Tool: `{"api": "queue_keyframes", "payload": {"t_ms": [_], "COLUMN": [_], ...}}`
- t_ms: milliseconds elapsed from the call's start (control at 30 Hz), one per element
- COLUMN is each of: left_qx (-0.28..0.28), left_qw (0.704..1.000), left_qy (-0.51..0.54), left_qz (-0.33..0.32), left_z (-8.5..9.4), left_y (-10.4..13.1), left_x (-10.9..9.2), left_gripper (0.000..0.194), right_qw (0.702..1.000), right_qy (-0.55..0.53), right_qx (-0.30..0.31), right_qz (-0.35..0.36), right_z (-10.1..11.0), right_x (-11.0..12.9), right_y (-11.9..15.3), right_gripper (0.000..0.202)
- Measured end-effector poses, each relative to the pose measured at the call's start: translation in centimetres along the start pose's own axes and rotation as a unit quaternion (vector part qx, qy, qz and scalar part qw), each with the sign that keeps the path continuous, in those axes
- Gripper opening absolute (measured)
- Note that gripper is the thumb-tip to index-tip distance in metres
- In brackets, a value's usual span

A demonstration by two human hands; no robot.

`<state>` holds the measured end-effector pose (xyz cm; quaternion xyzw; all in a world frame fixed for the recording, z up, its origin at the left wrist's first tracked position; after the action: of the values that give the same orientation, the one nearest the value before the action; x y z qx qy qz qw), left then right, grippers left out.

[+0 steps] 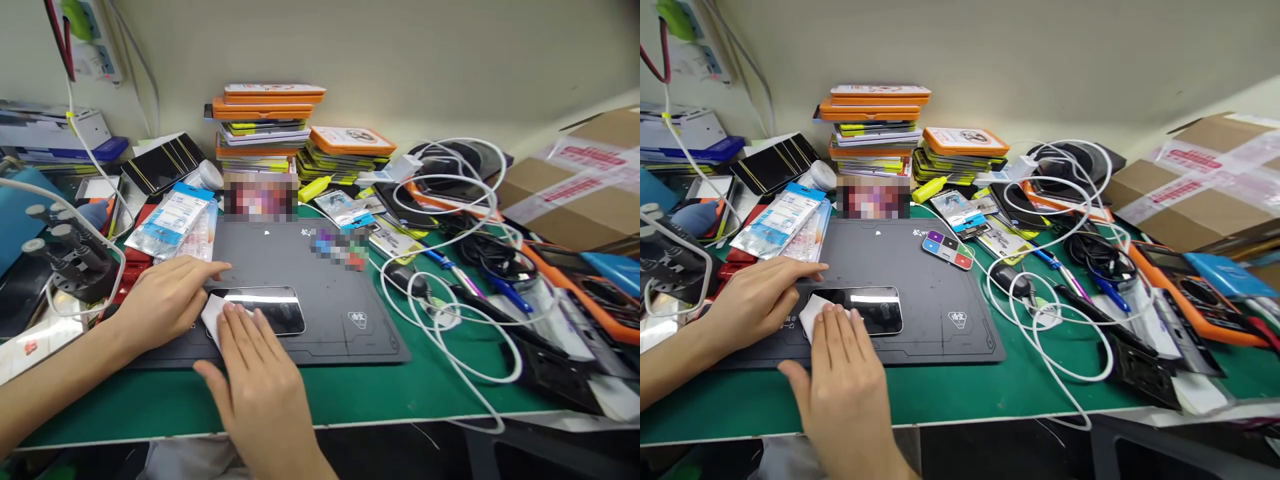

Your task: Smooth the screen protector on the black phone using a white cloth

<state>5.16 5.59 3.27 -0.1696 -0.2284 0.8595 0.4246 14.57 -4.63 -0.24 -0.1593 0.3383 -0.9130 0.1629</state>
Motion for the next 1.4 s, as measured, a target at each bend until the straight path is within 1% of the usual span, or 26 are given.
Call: {"api": "queue_keyframes", "payload": {"t_ms": [33,133,200,267,333,367,433,500,567,600,667,700,767,833,900,1000,1067,1100,1167,1233,1333,1400], "left_qx": [0.003,0.013,0.016,0.015,0.012,0.011,0.008,0.004,0.005,0.008,0.013,0.015,0.014,0.013,0.015,0.011,0.005,0.004,0.006,0.012,0.019,0.018], "left_qw": [1.000,1.000,1.000,1.000,1.000,1.000,1.000,1.000,1.000,1.000,1.000,1.000,1.000,1.000,1.000,1.000,1.000,1.000,1.000,1.000,1.000,1.000], "left_qy": [0.000,0.005,0.012,0.014,0.016,0.017,0.018,0.017,0.016,0.016,0.015,0.015,0.017,0.019,0.019,0.015,0.016,0.017,0.017,0.014,0.012,0.014], "left_qz": [-0.001,0.006,0.012,0.014,0.011,0.010,0.008,0.005,0.000,-0.002,-0.001,0.001,0.004,0.006,0.007,0.003,0.000,-0.002,-0.002,0.000,0.003,0.005], "left_z": [-0.1,-0.3,-0.5,-0.5,-0.4,-0.4,-0.3,-0.2,-0.2,-0.3,-0.4,-0.4,-0.4,-0.4,-0.4,-0.4,-0.2,-0.2,-0.2,-0.3,-0.5,-0.5], "left_y": [0.0,0.1,0.2,0.2,0.2,0.1,0.0,0.0,-0.1,-0.1,-0.1,-0.1,-0.1,-0.1,-0.1,-0.2,-0.2,-0.2,-0.3,-0.2,-0.2,-0.1], "left_x": [0.0,0.1,0.1,0.2,0.1,0.1,0.0,-0.1,-0.2,-0.2,-0.3,-0.3,-0.3,-0.3,-0.3,-0.3,-0.3,-0.3,-0.3,-0.2,-0.2,-0.2], "left_gripper": [0.042,0.042,0.041,0.040,0.040,0.041,0.041,0.041,0.040,0.040,0.040,0.040,0.040,0.040,0.039,0.039,0.038,0.038,0.037,0.037,0.038,0.039], "right_qw": [1.000,0.998,0.996,0.995,0.997,0.999,1.000,1.000,0.999,0.999,1.000,1.000,0.998,0.996,0.995,0.998,1.000,1.000,1.000,1.000,0.999,0.998], "right_qy": [0.002,0.055,0.086,0.091,0.065,0.045,0.011,-0.020,-0.046,-0.047,-0.008,0.014,0.054,0.087,0.096,0.058,0.026,0.013,-0.003,0.007,0.049,0.069], "right_qx": [0.000,-0.013,-0.017,-0.017,-0.015,-0.013,-0.013,-0.011,-0.006,-0.005,-0.011,-0.011,-0.011,-0.012,-0.010,-0.009,-0.008,-0.006,-0.001,-0.001,-0.005,-0.007], "right_qz": [0.001,-0.015,-0.021,-0.029,-0.033,-0.028,-0.017,-0.003,0.008,0.006,-0.011,-0.009,-0.005,-0.007,-0.010,-0.009,-0.007,-0.004,0.002,0.007,0.008,0.009], "right_z": [0.4,1.7,1.9,1.4,0.5,0.1,-0.5,-0.5,0.0,0.4,1.5,2.0,2.6,2.8,2.3,1.3,0.8,0.8,1.2,2.1,3.4,3.8], "right_x": [-0.9,-3.7,-4.2,-3.1,-1.2,-0.1,1.4,1.4,0.1,-1.0,-3.6,-4.5,-5.4,-5.0,-3.5,-0.8,0.1,0.0,-0.9,-2.6,-5.0,-5.4], "right_y": [0.3,1.3,1.7,1.6,1.1,0.7,0.1,-0.2,0.0,0.3,1.1,1.5,2.1,2.4,2.2,1.5,1.0,0.9,1.0,1.6,2.6,3.0], "right_gripper": [0.050,0.040,0.041,0.050,0.062,0.065,0.067,0.061,0.049,0.043,0.038,0.038,0.038,0.042,0.049,0.055,0.055,0.053,0.046,0.040,0.038,0.040]}}
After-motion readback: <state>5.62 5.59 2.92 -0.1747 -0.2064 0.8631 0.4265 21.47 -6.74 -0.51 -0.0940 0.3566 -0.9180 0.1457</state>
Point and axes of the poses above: each hand's wrist, its own y-axis away from the middle knuckle, its own z-axis out of the back of the hand, x = y × z, the point moved 9 cm from there along -y, towards the middle knuckle, and after that the axes turned 6 degrees about -x, right-handed, at the moved point
